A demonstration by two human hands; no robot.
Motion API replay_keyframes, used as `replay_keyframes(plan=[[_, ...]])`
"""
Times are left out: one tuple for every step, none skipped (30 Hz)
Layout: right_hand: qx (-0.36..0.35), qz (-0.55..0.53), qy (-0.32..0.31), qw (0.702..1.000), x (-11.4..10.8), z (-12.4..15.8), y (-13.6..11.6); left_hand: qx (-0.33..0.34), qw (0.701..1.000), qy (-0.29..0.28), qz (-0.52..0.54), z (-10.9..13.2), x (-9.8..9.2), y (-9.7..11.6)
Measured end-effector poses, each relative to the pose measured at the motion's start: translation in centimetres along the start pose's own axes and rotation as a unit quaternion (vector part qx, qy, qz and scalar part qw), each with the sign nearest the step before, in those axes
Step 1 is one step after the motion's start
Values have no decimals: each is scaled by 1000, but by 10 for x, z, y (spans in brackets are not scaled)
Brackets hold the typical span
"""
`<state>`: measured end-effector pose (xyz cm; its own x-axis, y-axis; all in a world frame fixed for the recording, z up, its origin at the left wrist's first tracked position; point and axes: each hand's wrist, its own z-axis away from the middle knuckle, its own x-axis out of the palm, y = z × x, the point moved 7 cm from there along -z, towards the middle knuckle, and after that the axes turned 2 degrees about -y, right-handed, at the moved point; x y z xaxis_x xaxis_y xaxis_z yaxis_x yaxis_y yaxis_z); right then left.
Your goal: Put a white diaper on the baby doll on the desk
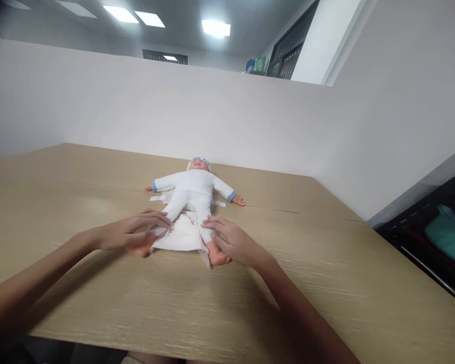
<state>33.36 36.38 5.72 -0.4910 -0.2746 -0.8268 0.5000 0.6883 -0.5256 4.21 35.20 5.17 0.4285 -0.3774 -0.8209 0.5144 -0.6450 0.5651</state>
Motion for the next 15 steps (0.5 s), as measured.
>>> replay_keyframes(plan=[[13,29,2,999,3,0,-6,-12,1000,4,-10,-2,3,4],[20,66,6,998,8,0,-12,-24,999,12,-26,-4,7,7],[20,105,13,994,14,0,-19,-35,998,24,-45,-6,11,10],[16,139,20,990,20,0,-24,-41,996,37,-66,-8,15,12],[13,167,29,985,26,-1,-28,-43,994,51,-84,-10,18,13],[13,186,41,982,31,-2,-31,-44,992,62,-98,-12,20,13],[15,197,51,979,34,-4,-32,-45,991,68,-105,-14,21,12],[20,202,57,978,35,-6,-31,-47,991,73,-104,-16,19,11],[26,202,60,977,34,-9,-29,-49,991,79,-100,-19,15,10],[35,197,62,978,31,-14,-26,-52,991,88,-91,-22,9,8],[43,185,66,979,26,-19,-22,-57,990,101,-79,-25,0,7],[50,166,73,982,19,-26,-18,-62,989,117,-67,-30,-10,5],[53,141,86,985,11,-33,-14,-65,987,138,-57,-35,-21,3],[51,113,109,986,0,-41,-9,-68,983,163,-51,-41,-33,1],[43,85,137,986,-10,-50,-5,-69,979,187,-44,-49,-45,-1]])
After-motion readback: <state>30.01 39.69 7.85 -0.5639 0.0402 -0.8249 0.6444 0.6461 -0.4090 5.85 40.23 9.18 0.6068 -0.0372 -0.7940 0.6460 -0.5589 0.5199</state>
